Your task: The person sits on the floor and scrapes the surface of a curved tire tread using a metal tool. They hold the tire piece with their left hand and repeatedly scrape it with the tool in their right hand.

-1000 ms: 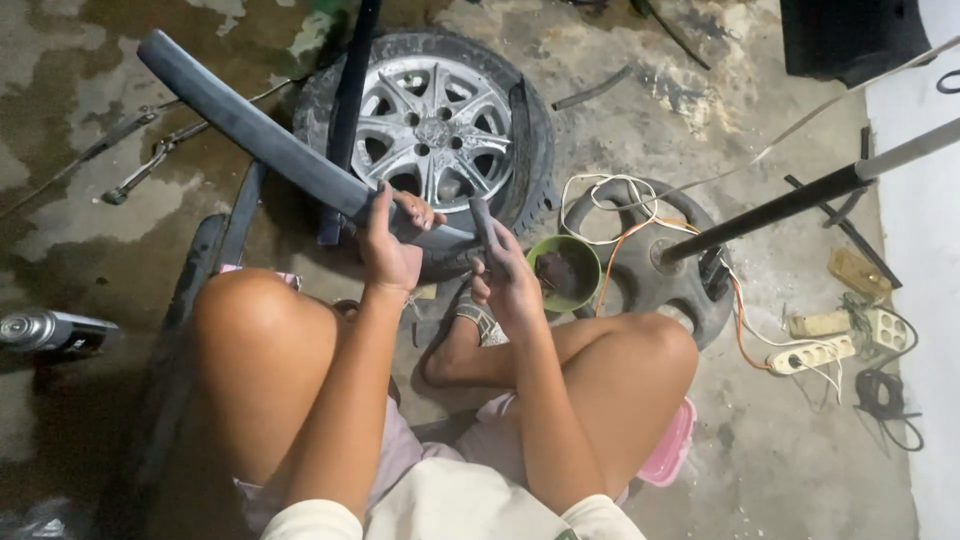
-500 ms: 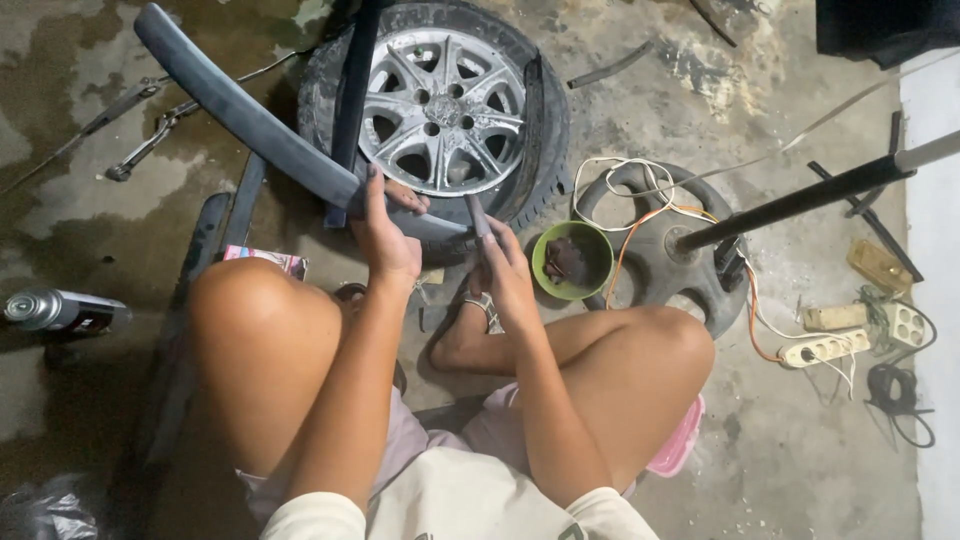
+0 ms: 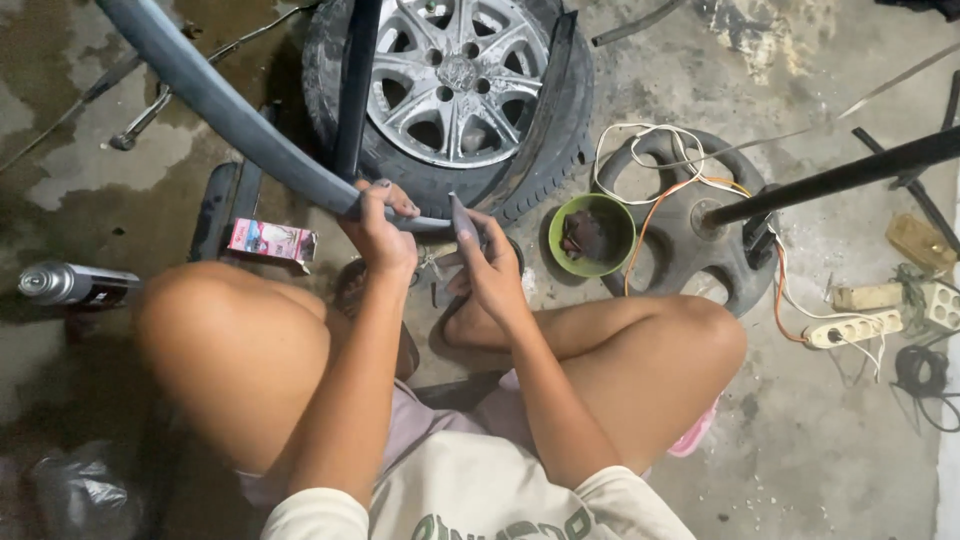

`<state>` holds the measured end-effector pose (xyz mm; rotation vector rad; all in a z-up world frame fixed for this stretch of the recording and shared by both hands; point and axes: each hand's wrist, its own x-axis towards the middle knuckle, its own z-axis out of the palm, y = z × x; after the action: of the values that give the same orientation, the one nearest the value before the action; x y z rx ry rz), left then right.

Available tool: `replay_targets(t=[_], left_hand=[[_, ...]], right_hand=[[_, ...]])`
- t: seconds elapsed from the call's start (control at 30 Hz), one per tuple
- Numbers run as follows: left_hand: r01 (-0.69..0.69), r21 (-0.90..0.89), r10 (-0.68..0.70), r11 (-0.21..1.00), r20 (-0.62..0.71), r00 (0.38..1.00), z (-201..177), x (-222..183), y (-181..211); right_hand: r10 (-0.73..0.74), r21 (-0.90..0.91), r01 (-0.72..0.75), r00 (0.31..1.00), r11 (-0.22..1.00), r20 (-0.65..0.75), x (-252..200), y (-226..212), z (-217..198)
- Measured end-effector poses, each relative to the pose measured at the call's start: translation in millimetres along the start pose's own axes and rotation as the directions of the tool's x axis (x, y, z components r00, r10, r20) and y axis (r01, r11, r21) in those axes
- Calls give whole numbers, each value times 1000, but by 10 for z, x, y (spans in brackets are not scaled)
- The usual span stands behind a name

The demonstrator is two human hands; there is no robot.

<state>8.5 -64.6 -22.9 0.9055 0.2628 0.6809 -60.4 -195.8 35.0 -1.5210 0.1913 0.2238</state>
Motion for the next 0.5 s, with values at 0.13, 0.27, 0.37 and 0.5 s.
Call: replay_targets(t=[0.13, 0.27, 0.37, 0.5], left_hand=[[51, -38, -51, 998, -14, 999, -277, -31, -223], [39, -105, -43, 994, -30, 999, -340, -1, -273], [50, -105, -52, 993, -14, 999, -263, -18, -212], [62, -96, -64, 994, -26, 998, -261, -90, -192]], right_hand=[[-58, -180, 51, 998, 982, -36, 110, 239, -58], [-192, -243, 175, 980, 954, -48, 128, 341, -2], [-157, -74, 153, 987, 985, -45, 203, 409, 11], [-201, -30, 199, 969, 980, -145, 443, 520, 7]])
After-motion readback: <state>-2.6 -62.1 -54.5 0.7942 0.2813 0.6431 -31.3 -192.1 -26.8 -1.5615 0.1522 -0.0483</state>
